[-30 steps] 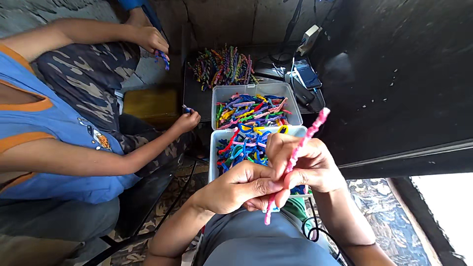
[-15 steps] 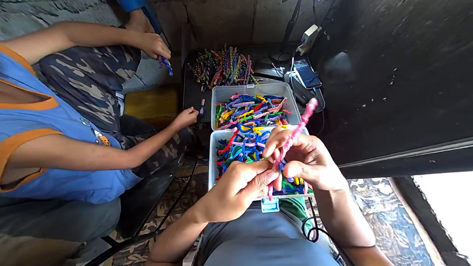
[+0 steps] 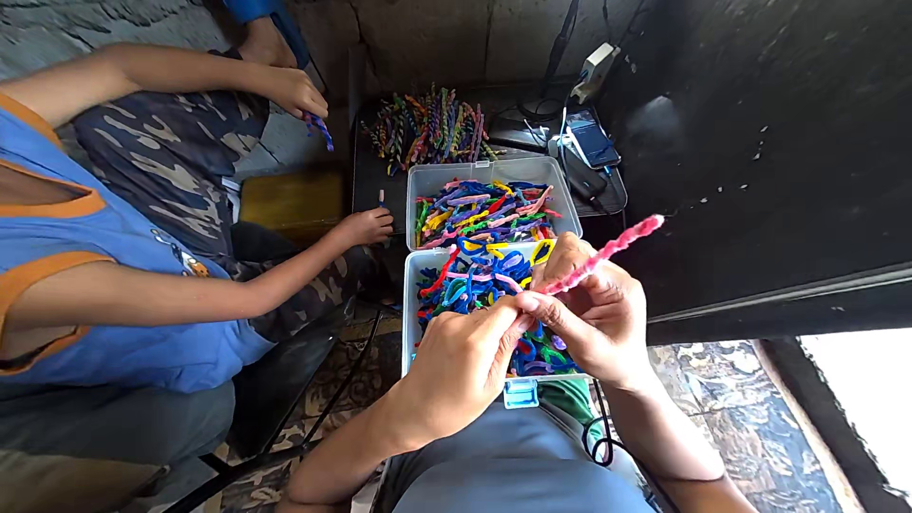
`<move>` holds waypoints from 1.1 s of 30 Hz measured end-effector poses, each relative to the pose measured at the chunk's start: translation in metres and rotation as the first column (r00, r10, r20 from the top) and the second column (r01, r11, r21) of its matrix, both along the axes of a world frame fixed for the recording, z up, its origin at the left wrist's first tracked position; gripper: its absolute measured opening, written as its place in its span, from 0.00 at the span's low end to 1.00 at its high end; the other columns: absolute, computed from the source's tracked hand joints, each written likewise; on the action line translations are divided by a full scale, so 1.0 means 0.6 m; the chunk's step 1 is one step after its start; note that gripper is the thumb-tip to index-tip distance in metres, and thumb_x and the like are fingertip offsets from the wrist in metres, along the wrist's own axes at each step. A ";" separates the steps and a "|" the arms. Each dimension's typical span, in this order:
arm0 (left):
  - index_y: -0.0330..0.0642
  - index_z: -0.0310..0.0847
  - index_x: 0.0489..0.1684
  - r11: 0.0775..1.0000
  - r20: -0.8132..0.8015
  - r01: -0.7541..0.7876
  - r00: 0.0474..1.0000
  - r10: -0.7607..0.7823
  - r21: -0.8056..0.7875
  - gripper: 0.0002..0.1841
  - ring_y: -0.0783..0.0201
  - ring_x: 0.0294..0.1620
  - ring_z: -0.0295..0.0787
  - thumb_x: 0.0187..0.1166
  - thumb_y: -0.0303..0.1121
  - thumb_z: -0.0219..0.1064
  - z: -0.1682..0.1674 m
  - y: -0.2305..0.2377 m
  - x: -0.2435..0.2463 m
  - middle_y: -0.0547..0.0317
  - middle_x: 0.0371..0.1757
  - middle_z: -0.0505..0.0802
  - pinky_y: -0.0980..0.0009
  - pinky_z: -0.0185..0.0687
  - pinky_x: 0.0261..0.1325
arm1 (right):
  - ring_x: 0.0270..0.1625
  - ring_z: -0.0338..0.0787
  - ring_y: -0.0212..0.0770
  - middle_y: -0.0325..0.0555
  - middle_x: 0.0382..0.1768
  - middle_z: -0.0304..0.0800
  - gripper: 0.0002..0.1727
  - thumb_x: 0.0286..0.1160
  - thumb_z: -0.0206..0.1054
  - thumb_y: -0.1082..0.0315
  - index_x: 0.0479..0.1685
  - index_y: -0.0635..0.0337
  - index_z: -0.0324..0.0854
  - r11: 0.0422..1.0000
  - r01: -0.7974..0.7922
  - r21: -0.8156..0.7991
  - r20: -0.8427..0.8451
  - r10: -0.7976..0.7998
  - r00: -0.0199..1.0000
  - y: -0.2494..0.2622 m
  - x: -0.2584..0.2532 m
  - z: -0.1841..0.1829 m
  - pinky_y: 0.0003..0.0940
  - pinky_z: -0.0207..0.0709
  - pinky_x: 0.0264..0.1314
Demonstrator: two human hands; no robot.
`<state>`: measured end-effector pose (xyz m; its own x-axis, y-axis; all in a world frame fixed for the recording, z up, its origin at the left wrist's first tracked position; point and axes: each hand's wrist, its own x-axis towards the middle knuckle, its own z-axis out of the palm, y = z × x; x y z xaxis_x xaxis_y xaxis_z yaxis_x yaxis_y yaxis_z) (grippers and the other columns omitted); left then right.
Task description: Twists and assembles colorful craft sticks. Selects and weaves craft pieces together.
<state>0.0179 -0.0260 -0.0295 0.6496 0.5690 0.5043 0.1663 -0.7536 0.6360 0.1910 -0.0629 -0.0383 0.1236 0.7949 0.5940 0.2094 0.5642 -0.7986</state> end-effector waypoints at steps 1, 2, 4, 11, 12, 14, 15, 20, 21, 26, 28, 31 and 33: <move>0.33 0.84 0.37 1.000 0.002 0.005 1.000 -0.005 -0.015 0.17 0.75 0.23 0.77 0.91 0.34 0.54 0.000 0.001 -0.001 0.59 0.20 0.82 0.82 0.70 0.30 | 0.36 0.82 0.17 0.28 0.33 0.79 0.12 0.75 0.73 0.65 0.26 0.52 0.76 1.000 -0.009 -0.021 -0.012 0.009 1.000 0.000 -0.001 0.001 0.12 0.80 0.41; 0.32 0.84 0.37 0.993 0.028 0.064 0.998 -0.062 -0.097 0.17 0.78 0.23 0.75 0.91 0.33 0.53 0.003 0.004 -0.004 0.61 0.21 0.82 0.85 0.69 0.30 | 0.37 0.82 0.16 0.27 0.33 0.81 0.11 0.75 0.73 0.64 0.27 0.51 0.77 0.997 -0.055 -0.050 -0.044 0.053 0.998 -0.001 0.001 0.003 0.12 0.80 0.41; 0.31 0.83 0.39 0.869 0.165 0.313 0.949 -0.269 -0.382 0.15 0.89 0.25 0.69 0.92 0.29 0.51 0.013 0.014 -0.013 0.69 0.26 0.81 0.92 0.65 0.31 | 0.42 0.83 0.16 0.24 0.35 0.83 0.08 0.75 0.74 0.62 0.30 0.49 0.82 0.964 -0.247 -0.096 -0.126 0.234 0.964 0.002 0.014 0.007 0.13 0.80 0.46; 0.47 0.83 0.38 0.147 0.561 0.692 0.675 -0.479 -0.707 0.14 0.97 0.25 0.69 0.93 0.33 0.52 0.024 0.033 -0.017 0.83 0.29 0.84 0.96 0.59 0.24 | 0.51 0.85 0.20 0.27 0.40 0.89 0.04 0.75 0.75 0.65 0.41 0.52 0.92 0.823 -0.559 0.103 -0.175 0.568 0.804 0.016 0.023 0.002 0.16 0.77 0.56; 0.46 0.82 0.39 0.223 0.528 0.681 0.699 -0.483 -0.697 0.14 0.97 0.26 0.69 0.93 0.34 0.52 0.024 0.031 -0.016 0.83 0.30 0.84 0.96 0.59 0.25 | 0.50 0.84 0.19 0.27 0.38 0.88 0.03 0.74 0.76 0.65 0.39 0.52 0.93 0.847 -0.521 0.110 -0.184 0.532 0.826 0.015 0.022 0.002 0.15 0.76 0.55; 0.39 0.80 0.40 0.499 0.400 0.611 0.786 -0.471 -0.615 0.15 0.95 0.27 0.67 0.94 0.34 0.50 0.024 0.025 -0.015 0.78 0.29 0.81 0.95 0.61 0.28 | 0.47 0.84 0.17 0.25 0.35 0.87 0.03 0.73 0.77 0.65 0.34 0.51 0.92 0.900 -0.429 0.083 -0.218 0.436 0.873 0.010 0.019 0.001 0.14 0.78 0.52; 0.34 0.80 0.40 0.651 0.314 0.542 0.840 -0.443 -0.531 0.16 0.93 0.27 0.68 0.95 0.33 0.49 0.023 0.022 -0.015 0.73 0.28 0.80 0.95 0.62 0.30 | 0.44 0.84 0.17 0.25 0.33 0.87 0.04 0.73 0.77 0.65 0.32 0.51 0.91 0.921 -0.385 0.061 -0.236 0.388 0.891 0.007 0.017 0.001 0.14 0.78 0.50; 0.33 0.84 0.38 0.998 -0.040 0.052 0.998 -0.052 0.020 0.16 0.72 0.24 0.80 0.91 0.32 0.53 0.007 -0.002 -0.005 0.55 0.23 0.85 0.82 0.72 0.31 | 0.33 0.80 0.16 0.23 0.28 0.82 0.10 0.71 0.76 0.67 0.24 0.47 0.83 0.973 -0.219 -0.073 -0.261 0.194 0.946 0.003 0.008 -0.001 0.12 0.76 0.38; 0.33 0.84 0.38 0.998 -0.027 0.066 0.997 -0.067 -0.004 0.16 0.74 0.25 0.79 0.91 0.31 0.53 0.006 0.000 -0.007 0.56 0.23 0.85 0.84 0.71 0.32 | 0.34 0.82 0.16 0.24 0.29 0.83 0.09 0.71 0.76 0.66 0.25 0.48 0.84 0.966 -0.244 -0.083 -0.255 0.216 0.943 0.005 0.010 0.000 0.12 0.78 0.39; 0.32 0.80 0.37 0.799 0.201 0.423 0.906 -0.372 -0.428 0.16 0.91 0.26 0.67 0.93 0.30 0.50 0.016 0.022 -0.021 0.70 0.25 0.78 0.94 0.62 0.31 | 0.51 0.87 0.19 0.23 0.45 0.89 0.07 0.78 0.73 0.57 0.46 0.46 0.86 0.818 -0.571 -0.061 -0.280 0.536 0.797 0.018 0.029 0.000 0.18 0.83 0.56; 0.37 0.81 0.37 0.617 0.322 0.540 0.840 -0.437 -0.572 0.15 0.94 0.26 0.67 0.93 0.31 0.51 0.018 0.028 -0.023 0.78 0.26 0.79 0.95 0.61 0.29 | 0.57 0.86 0.21 0.25 0.48 0.90 0.07 0.80 0.72 0.60 0.50 0.49 0.88 0.774 -0.633 -0.012 -0.246 0.611 0.752 0.025 0.032 0.001 0.20 0.81 0.62; 0.43 0.82 0.39 0.412 0.421 0.615 0.775 -0.471 -0.672 0.13 0.96 0.26 0.67 0.93 0.32 0.52 0.019 0.032 -0.023 0.82 0.28 0.81 0.96 0.60 0.26 | 0.51 0.86 0.20 0.26 0.39 0.90 0.03 0.76 0.74 0.65 0.38 0.52 0.90 0.821 -0.569 0.035 -0.194 0.564 0.802 0.024 0.030 0.003 0.18 0.80 0.56; 0.40 0.80 0.39 0.501 0.371 0.594 0.796 -0.478 -0.629 0.14 0.95 0.26 0.66 0.94 0.32 0.51 0.018 0.033 -0.021 0.79 0.28 0.80 0.95 0.60 0.27 | 0.48 0.86 0.19 0.26 0.36 0.88 0.04 0.74 0.76 0.65 0.34 0.52 0.89 0.873 -0.488 0.031 -0.182 0.485 0.856 0.019 0.026 0.004 0.15 0.79 0.53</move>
